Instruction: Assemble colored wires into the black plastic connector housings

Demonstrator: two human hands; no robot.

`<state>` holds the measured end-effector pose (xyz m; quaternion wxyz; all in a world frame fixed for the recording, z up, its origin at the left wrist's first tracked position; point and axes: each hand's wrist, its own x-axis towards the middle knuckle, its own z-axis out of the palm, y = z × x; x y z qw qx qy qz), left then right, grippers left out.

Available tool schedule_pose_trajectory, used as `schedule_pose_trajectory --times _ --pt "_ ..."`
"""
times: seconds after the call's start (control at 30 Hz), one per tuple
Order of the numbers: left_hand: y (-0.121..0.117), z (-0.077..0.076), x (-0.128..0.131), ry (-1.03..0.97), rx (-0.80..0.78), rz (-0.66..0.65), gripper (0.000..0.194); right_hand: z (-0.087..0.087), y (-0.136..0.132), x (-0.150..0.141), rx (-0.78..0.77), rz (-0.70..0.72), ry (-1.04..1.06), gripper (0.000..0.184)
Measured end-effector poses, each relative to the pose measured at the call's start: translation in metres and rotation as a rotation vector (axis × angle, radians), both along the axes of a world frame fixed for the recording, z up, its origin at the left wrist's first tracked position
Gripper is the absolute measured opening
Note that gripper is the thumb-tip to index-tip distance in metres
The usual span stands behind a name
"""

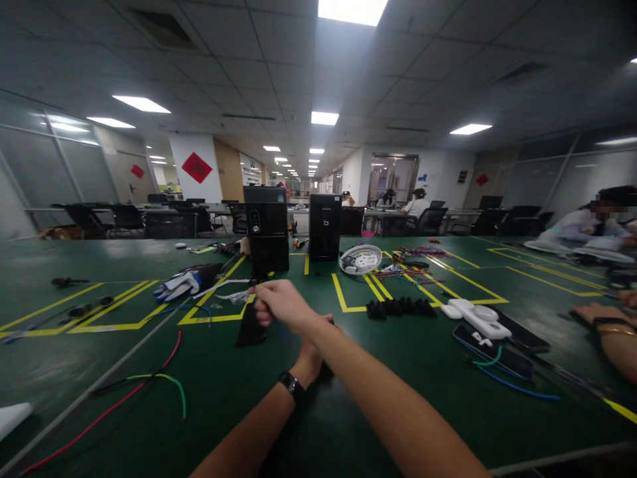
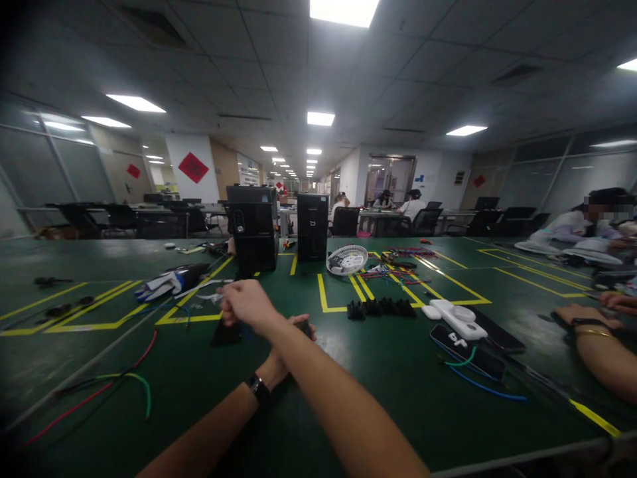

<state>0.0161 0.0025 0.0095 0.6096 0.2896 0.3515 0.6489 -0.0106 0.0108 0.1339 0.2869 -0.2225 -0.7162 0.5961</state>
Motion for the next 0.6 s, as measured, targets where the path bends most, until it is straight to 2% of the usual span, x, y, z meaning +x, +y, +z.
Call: schedule_pose_trajectory --times 0.03,0.1,0.17,0.23,0.3,0.33,0.47,0.53,0.6 --pt "-0.005 0.001 0.003 0.032 0.005 -0.064 0.036 0.003 -0.002 -0.021 0.051 0.031 -0.079 0.025" --pt "-0.013 0.004 0.003 0.102 0.019 -0.124 0.048 0.001 -0.003 -0.045 0.219 -0.04 -0.219 0.021" --pt "-0.016 0.007 -0.002 0.136 0.031 -0.1 0.054 -0.009 -0.001 -0.039 0.428 -0.182 -0.303 0.02" --pt "-0.015 0.006 -0.007 0.117 0.042 -0.019 0.051 -0.023 0.006 -0.006 0.64 -0.313 -0.33 0.023" --pt "-0.011 0.004 -0.01 0.102 0.053 0.07 0.046 -0.038 0.018 0.046 0.83 -0.443 -0.365 0.029" --pt "-0.008 0.002 -0.01 0.12 0.053 0.088 0.044 -0.044 0.026 0.076 0.878 -0.498 -0.395 0.031" --pt "0.01 0.001 -0.015 0.373 0.057 0.094 0.037 -0.075 0.061 0.185 0.941 -0.731 -0.699 0.043" --pt "0.024 0.004 -0.02 0.573 0.052 0.138 0.032 -0.092 0.073 0.22 0.944 -0.766 -0.868 0.052" --pt "0.041 0.007 -0.026 0.742 0.018 0.145 0.027 -0.108 0.078 0.239 0.95 -0.741 -0.965 0.058"
